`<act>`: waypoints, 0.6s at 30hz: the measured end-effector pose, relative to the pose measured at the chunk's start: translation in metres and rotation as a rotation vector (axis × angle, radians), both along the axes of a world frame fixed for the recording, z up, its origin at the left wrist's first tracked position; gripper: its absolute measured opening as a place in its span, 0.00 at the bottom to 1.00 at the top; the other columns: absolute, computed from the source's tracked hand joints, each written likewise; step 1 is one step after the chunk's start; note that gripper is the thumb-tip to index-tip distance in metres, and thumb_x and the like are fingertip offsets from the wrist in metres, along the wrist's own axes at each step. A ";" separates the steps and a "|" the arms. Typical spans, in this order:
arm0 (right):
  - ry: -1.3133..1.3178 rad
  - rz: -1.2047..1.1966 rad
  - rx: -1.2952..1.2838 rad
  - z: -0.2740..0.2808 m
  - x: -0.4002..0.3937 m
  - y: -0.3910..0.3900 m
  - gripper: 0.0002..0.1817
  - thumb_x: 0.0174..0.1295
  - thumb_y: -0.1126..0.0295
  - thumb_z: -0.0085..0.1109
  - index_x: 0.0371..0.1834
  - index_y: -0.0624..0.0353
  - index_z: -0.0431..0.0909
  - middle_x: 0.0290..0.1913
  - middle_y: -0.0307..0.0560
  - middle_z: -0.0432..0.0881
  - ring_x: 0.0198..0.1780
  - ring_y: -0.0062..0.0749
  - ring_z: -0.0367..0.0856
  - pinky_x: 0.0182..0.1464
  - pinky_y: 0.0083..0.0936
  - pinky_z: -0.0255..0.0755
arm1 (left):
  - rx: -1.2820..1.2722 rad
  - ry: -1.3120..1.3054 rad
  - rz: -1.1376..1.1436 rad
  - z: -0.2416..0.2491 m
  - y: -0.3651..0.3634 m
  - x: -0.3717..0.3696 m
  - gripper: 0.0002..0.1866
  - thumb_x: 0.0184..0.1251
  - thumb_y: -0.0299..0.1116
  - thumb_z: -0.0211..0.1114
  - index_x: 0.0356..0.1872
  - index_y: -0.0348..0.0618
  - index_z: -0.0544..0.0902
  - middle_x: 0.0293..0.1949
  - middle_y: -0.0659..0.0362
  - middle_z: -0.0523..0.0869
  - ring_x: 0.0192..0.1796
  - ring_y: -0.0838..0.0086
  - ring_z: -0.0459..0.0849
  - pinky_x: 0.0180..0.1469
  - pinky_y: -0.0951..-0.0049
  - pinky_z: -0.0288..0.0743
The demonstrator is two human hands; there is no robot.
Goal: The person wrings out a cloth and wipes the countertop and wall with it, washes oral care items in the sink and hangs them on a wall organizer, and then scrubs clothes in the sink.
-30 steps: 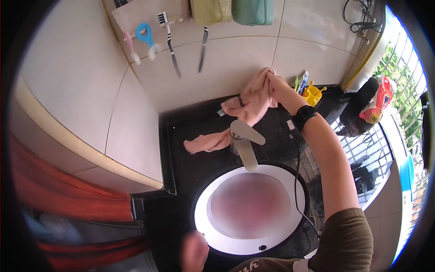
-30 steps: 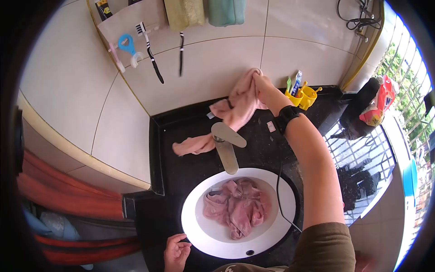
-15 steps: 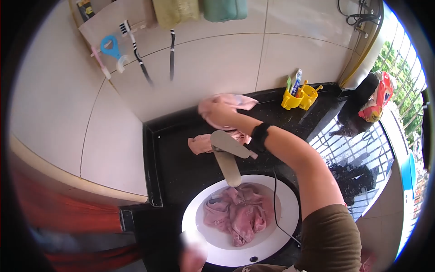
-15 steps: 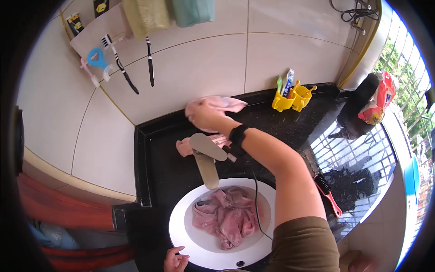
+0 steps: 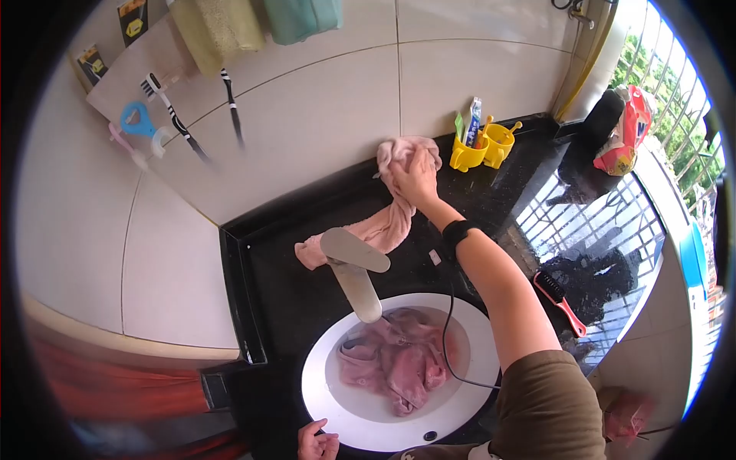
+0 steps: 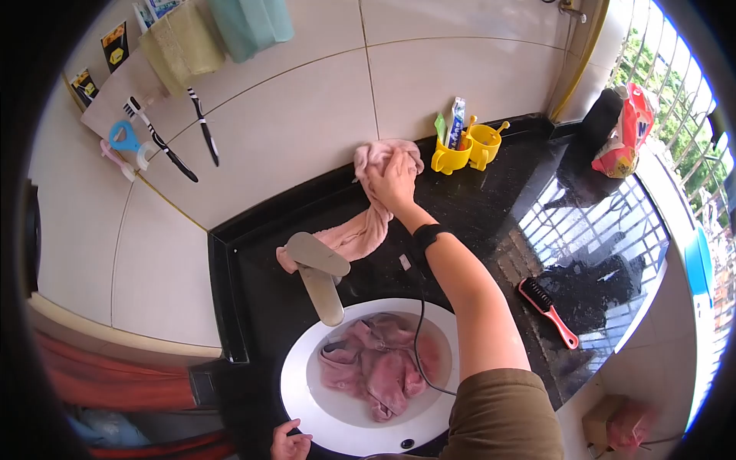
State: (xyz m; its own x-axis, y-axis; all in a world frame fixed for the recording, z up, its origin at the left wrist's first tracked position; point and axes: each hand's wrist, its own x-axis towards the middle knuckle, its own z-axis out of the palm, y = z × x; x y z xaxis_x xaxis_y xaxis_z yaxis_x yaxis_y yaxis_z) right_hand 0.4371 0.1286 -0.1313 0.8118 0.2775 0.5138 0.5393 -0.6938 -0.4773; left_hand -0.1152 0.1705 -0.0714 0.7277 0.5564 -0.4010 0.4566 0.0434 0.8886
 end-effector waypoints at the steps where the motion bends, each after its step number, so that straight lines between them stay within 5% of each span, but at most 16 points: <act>1: 0.183 -0.125 0.289 -0.005 0.018 0.000 0.39 0.50 0.56 0.60 0.61 0.68 0.58 0.64 0.66 0.57 0.61 0.63 0.63 0.61 0.43 0.62 | -0.012 -0.002 -0.011 -0.001 -0.001 0.001 0.19 0.65 0.24 0.59 0.57 0.36 0.70 0.39 0.58 0.78 0.40 0.78 0.76 0.44 0.78 0.72; 2: 0.358 -0.254 0.583 -0.005 0.031 -0.002 0.38 0.53 0.56 0.57 0.62 0.70 0.56 0.65 0.64 0.56 0.64 0.63 0.61 0.62 0.41 0.62 | 0.014 0.009 -0.047 -0.002 -0.002 0.003 0.20 0.66 0.24 0.59 0.58 0.36 0.69 0.38 0.59 0.79 0.39 0.78 0.76 0.44 0.78 0.72; 4: 0.535 -0.426 0.628 0.015 0.036 0.001 0.35 0.57 0.54 0.51 0.60 0.72 0.59 0.62 0.65 0.64 0.62 0.60 0.64 0.62 0.37 0.63 | 0.039 0.013 -0.101 -0.002 -0.002 0.008 0.20 0.66 0.24 0.59 0.58 0.36 0.69 0.37 0.59 0.79 0.39 0.78 0.76 0.44 0.79 0.72; 9: 0.974 -0.122 0.966 0.031 0.031 0.014 0.25 0.58 0.57 0.48 0.49 0.68 0.75 0.49 0.58 0.78 0.53 0.44 0.77 0.53 0.31 0.71 | -0.062 0.019 -0.096 -0.001 -0.007 0.008 0.19 0.65 0.24 0.59 0.57 0.37 0.70 0.35 0.59 0.78 0.37 0.78 0.75 0.44 0.78 0.71; 11: 1.070 0.068 0.573 -0.003 0.036 0.045 0.22 0.58 0.58 0.50 0.47 0.65 0.76 0.45 0.53 0.79 0.48 0.37 0.77 0.51 0.27 0.71 | -0.080 0.013 -0.080 -0.007 -0.009 0.003 0.19 0.65 0.24 0.59 0.57 0.36 0.70 0.36 0.59 0.78 0.38 0.78 0.75 0.44 0.78 0.71; 13: 1.081 0.335 0.195 0.040 -0.020 0.065 0.21 0.61 0.59 0.51 0.51 0.62 0.73 0.51 0.52 0.75 0.47 0.39 0.77 0.52 0.30 0.71 | -0.093 0.016 -0.049 -0.008 -0.013 -0.003 0.19 0.65 0.24 0.59 0.57 0.36 0.71 0.38 0.59 0.77 0.38 0.78 0.75 0.44 0.78 0.72; 15: 1.590 0.869 0.400 0.030 -0.030 0.094 0.26 0.64 0.56 0.52 0.61 0.59 0.65 0.64 0.50 0.66 0.55 0.42 0.73 0.57 0.34 0.68 | 0.002 0.037 -0.093 -0.005 -0.015 -0.007 0.19 0.65 0.24 0.59 0.57 0.35 0.71 0.43 0.58 0.74 0.40 0.77 0.75 0.44 0.78 0.72; 16: 1.620 0.909 0.285 0.076 -0.052 0.088 0.30 0.64 0.55 0.53 0.63 0.63 0.60 0.67 0.50 0.61 0.62 0.46 0.66 0.61 0.35 0.64 | 0.026 -0.001 -0.099 -0.007 -0.016 -0.011 0.19 0.65 0.24 0.59 0.57 0.34 0.71 0.49 0.57 0.72 0.42 0.77 0.75 0.45 0.77 0.73; 17: 1.521 0.913 0.254 0.095 -0.058 0.088 0.36 0.65 0.52 0.50 0.71 0.54 0.49 0.73 0.50 0.50 0.69 0.53 0.56 0.66 0.43 0.58 | 0.056 -0.016 -0.087 -0.002 -0.018 -0.013 0.19 0.65 0.25 0.59 0.57 0.34 0.71 0.49 0.56 0.72 0.42 0.76 0.76 0.46 0.77 0.73; 18: 1.251 0.979 -0.080 0.110 -0.046 0.090 0.38 0.64 0.48 0.49 0.73 0.47 0.48 0.73 0.50 0.50 0.70 0.53 0.56 0.67 0.45 0.58 | 0.059 -0.040 -0.063 0.002 -0.018 -0.017 0.19 0.65 0.25 0.59 0.56 0.34 0.71 0.49 0.56 0.72 0.42 0.76 0.76 0.46 0.78 0.73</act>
